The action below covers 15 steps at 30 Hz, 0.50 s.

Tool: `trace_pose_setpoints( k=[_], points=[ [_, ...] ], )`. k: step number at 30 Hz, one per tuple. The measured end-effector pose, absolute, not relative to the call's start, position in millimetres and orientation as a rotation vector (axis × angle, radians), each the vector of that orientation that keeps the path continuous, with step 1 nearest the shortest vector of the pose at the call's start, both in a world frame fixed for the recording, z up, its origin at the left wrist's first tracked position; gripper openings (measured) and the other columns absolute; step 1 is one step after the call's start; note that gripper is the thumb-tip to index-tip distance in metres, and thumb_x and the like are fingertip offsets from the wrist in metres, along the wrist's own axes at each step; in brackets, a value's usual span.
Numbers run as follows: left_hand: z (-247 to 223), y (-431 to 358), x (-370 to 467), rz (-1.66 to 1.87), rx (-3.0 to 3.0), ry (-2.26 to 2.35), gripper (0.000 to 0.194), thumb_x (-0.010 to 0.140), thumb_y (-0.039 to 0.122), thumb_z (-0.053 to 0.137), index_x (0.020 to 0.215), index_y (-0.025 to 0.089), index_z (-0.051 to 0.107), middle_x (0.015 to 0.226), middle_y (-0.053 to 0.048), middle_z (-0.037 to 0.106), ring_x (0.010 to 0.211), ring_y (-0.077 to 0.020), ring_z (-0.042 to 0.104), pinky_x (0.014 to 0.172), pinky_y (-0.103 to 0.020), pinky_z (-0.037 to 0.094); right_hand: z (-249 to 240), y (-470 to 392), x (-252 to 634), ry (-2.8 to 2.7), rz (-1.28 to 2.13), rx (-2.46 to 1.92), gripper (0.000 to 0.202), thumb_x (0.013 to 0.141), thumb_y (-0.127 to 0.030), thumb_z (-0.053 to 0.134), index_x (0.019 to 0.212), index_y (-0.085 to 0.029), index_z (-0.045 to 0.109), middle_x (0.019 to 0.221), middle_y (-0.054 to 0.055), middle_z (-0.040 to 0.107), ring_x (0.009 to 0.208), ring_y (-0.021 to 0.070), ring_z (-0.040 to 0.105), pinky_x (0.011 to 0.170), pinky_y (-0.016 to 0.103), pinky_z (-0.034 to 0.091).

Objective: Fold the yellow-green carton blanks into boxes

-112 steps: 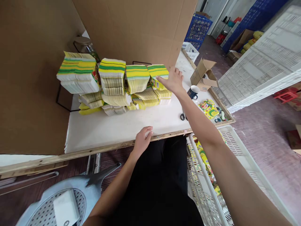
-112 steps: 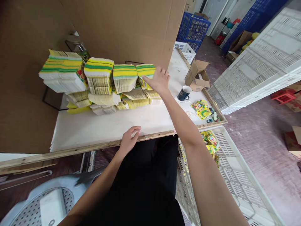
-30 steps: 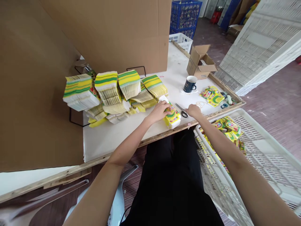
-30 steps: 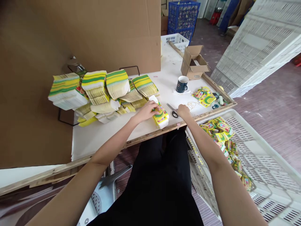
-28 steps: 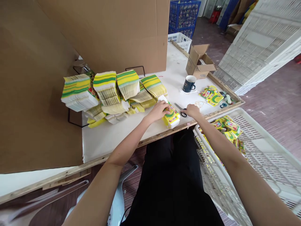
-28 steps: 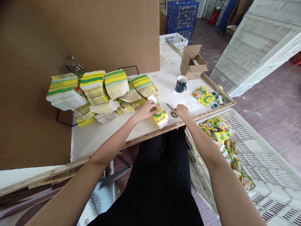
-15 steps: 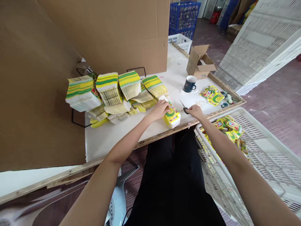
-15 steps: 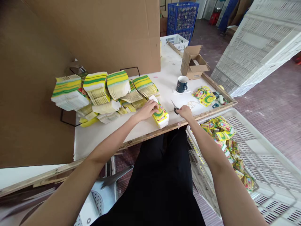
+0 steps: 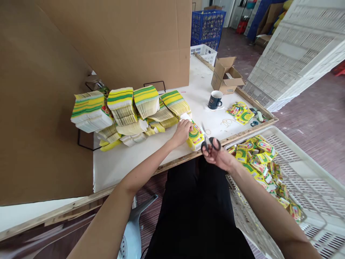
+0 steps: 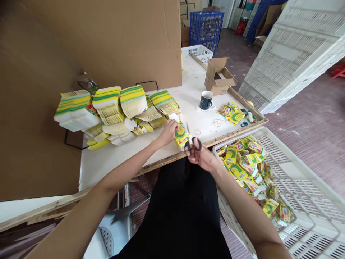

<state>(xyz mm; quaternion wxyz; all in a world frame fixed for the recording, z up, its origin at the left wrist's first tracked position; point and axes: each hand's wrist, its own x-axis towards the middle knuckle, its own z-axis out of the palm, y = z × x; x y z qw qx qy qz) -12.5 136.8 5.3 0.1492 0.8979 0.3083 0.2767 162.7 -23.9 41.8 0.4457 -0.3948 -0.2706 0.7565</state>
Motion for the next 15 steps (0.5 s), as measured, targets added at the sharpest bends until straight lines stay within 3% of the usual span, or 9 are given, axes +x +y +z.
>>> trace_pose_setpoints(
  k=[9, 15],
  points=[
    [1.8, 136.7, -7.9, 0.997, 2.374, 0.804, 0.021, 0.091, 0.009, 0.043, 0.077, 0.024, 0.041, 0.086, -0.007, 0.055, 0.088, -0.0263, 0.046, 0.084, -0.043, 0.038, 32.6, -21.1, 132.9, -0.498, 1.82, -1.014, 0.057, 0.074, -0.072, 0.077, 0.075, -0.016, 0.061, 0.059, -0.006, 0.051, 0.04, 0.0014, 0.027, 0.035, 0.016, 0.016],
    [-2.6, 144.4, -9.8, 1.136, 2.119, 0.783, 0.021, 0.097, 0.017, 0.043, 0.077, 0.024, 0.038, 0.081, -0.004, 0.052, 0.084, -0.0221, 0.048, 0.081, -0.038, 0.041, 34.0, -19.2, 134.4, -0.565, 1.663, -0.973, 0.056, 0.069, -0.069, 0.083, 0.075, -0.018, 0.061, 0.058, -0.006, 0.05, 0.039, 0.0009, 0.022, 0.035, 0.018, 0.019]
  ],
)
